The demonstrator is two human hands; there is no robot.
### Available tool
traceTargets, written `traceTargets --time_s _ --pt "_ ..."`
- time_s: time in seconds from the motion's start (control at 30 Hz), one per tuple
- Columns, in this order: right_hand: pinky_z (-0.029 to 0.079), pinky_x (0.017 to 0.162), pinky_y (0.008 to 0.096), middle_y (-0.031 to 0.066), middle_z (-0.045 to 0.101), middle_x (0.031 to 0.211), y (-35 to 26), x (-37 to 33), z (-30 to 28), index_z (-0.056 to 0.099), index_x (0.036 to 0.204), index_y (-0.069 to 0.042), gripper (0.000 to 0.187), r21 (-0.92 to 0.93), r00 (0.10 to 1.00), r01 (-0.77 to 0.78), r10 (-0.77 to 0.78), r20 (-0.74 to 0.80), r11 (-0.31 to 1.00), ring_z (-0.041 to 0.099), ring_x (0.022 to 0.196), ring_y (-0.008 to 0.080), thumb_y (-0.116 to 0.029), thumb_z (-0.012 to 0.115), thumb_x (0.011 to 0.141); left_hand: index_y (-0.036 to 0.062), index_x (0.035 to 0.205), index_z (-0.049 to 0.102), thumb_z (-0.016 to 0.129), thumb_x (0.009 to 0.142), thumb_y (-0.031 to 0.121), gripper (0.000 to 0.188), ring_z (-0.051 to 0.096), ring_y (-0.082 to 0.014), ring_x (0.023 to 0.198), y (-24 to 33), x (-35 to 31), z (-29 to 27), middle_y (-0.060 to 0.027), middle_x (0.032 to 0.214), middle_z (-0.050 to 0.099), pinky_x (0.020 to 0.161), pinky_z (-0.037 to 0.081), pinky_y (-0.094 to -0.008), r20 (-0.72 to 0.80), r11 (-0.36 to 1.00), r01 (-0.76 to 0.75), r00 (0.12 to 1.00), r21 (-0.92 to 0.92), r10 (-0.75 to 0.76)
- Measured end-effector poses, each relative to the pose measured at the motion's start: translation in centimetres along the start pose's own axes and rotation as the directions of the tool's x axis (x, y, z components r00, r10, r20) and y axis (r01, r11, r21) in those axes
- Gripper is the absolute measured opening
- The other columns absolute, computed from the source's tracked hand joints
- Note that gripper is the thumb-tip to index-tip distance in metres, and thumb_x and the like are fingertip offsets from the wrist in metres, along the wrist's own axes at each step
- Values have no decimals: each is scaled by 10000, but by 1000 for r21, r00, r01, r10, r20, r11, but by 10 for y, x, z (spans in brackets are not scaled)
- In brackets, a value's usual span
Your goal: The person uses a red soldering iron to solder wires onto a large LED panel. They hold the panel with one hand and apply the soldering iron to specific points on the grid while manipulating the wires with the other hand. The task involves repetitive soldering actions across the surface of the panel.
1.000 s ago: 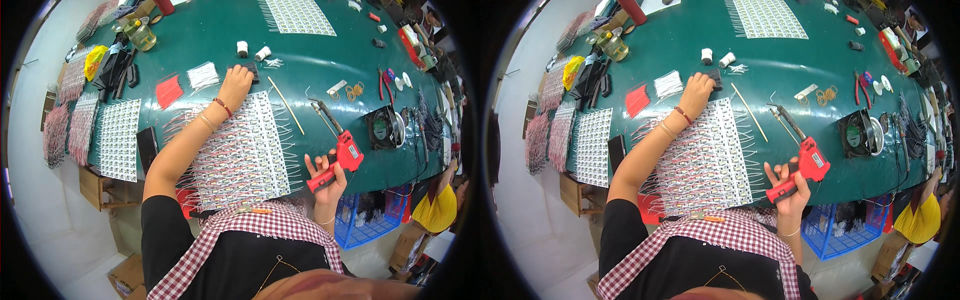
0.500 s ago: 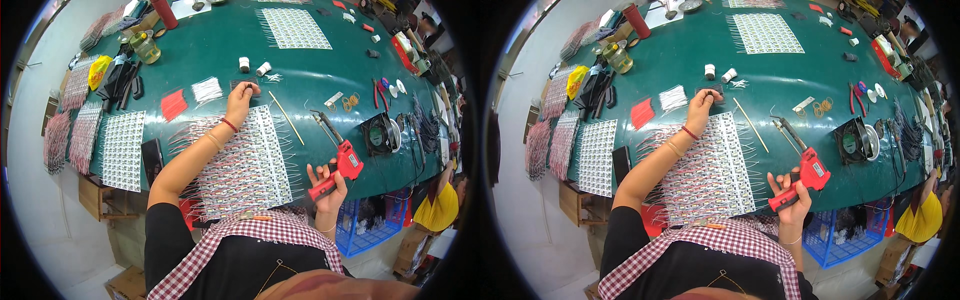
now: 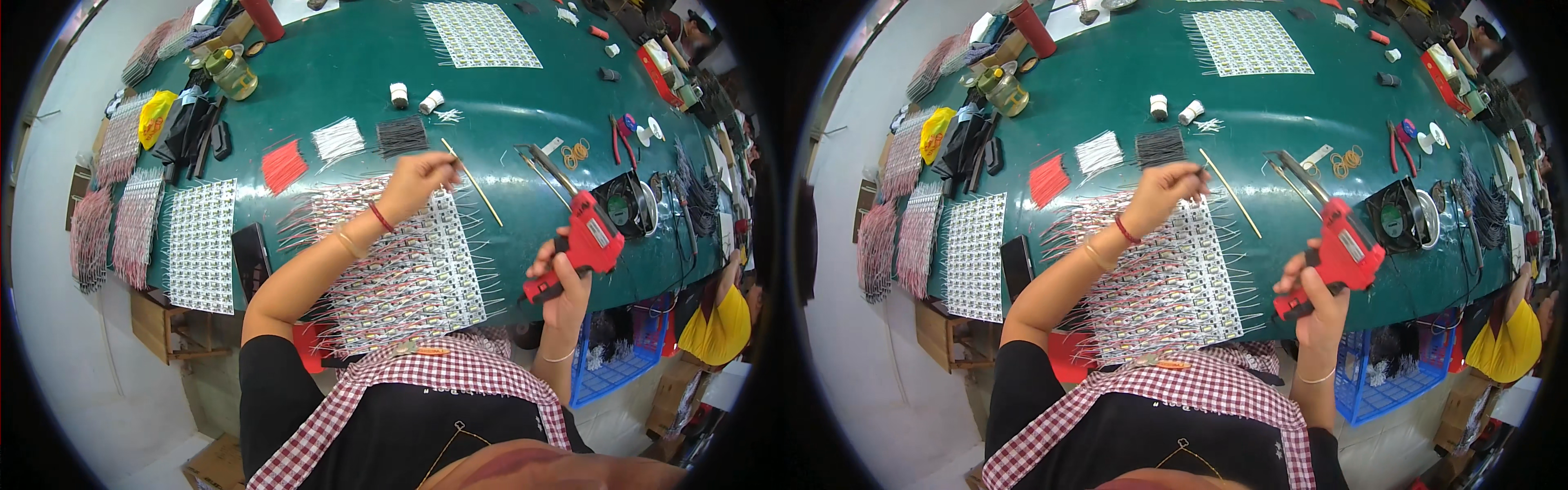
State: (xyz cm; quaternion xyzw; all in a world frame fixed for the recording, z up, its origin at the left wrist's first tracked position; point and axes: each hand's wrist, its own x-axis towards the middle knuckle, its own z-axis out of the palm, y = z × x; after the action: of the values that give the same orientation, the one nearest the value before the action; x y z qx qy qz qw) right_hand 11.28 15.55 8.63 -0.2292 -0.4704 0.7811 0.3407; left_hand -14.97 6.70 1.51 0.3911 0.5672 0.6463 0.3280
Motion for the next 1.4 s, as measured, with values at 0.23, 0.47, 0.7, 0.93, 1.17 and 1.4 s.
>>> traceTargets --time_s 0.23,0.47,0.7,0.93,1.17,1.4 --pt "468 634 217 44 602 903 16 10 46 524 1125 11 370 -431 999 24 -38 -25 902 576 752 84 20 692 796 -48 940 642 558 901 63 145 655 -105 688 64 -55 61 -82 772 688 629 532 -248 168 987 151 973 59 -159" --pt "473 640 246 9 590 836 18 5 52 581 945 -8 208 -526 1000 -28 26 -11 850 567 737 83 -8 708 781 -31 894 634 537 891 68 139 656 -104 677 77 -69 54 -88 742 684 607 527 -257 186 949 218 947 229 -262" --pt "483 687 253 16 613 826 17 7 54 573 969 -11 238 -672 999 11 21 40 740 582 750 91 1 696 765 -50 872 616 552 887 35 108 644 -112 700 61 -70 50 -70 742 669 647 522 -249 210 946 325 924 5 -319" --pt "489 659 250 20 647 758 20 21 54 649 857 9 130 -702 998 58 -25 58 709 602 702 92 -26 729 761 -20 886 674 635 841 57 98 657 -147 653 71 -66 50 -132 777 685 596 500 -259 51 886 76 993 457 -111" --pt "520 705 279 50 654 827 27 26 46 586 1011 9 269 -613 996 56 0 91 788 640 761 124 -32 714 777 -53 908 663 630 841 28 110 675 -155 656 64 -64 50 -127 806 677 570 517 -264 4 863 -41 999 504 46" --pt "564 687 285 82 622 891 11 39 43 510 1162 51 396 -296 983 -133 165 86 946 664 740 159 -98 691 844 -71 943 666 617 857 41 149 684 -129 714 67 -62 53 -84 780 687 628 543 -240 -21 948 185 982 260 -185"
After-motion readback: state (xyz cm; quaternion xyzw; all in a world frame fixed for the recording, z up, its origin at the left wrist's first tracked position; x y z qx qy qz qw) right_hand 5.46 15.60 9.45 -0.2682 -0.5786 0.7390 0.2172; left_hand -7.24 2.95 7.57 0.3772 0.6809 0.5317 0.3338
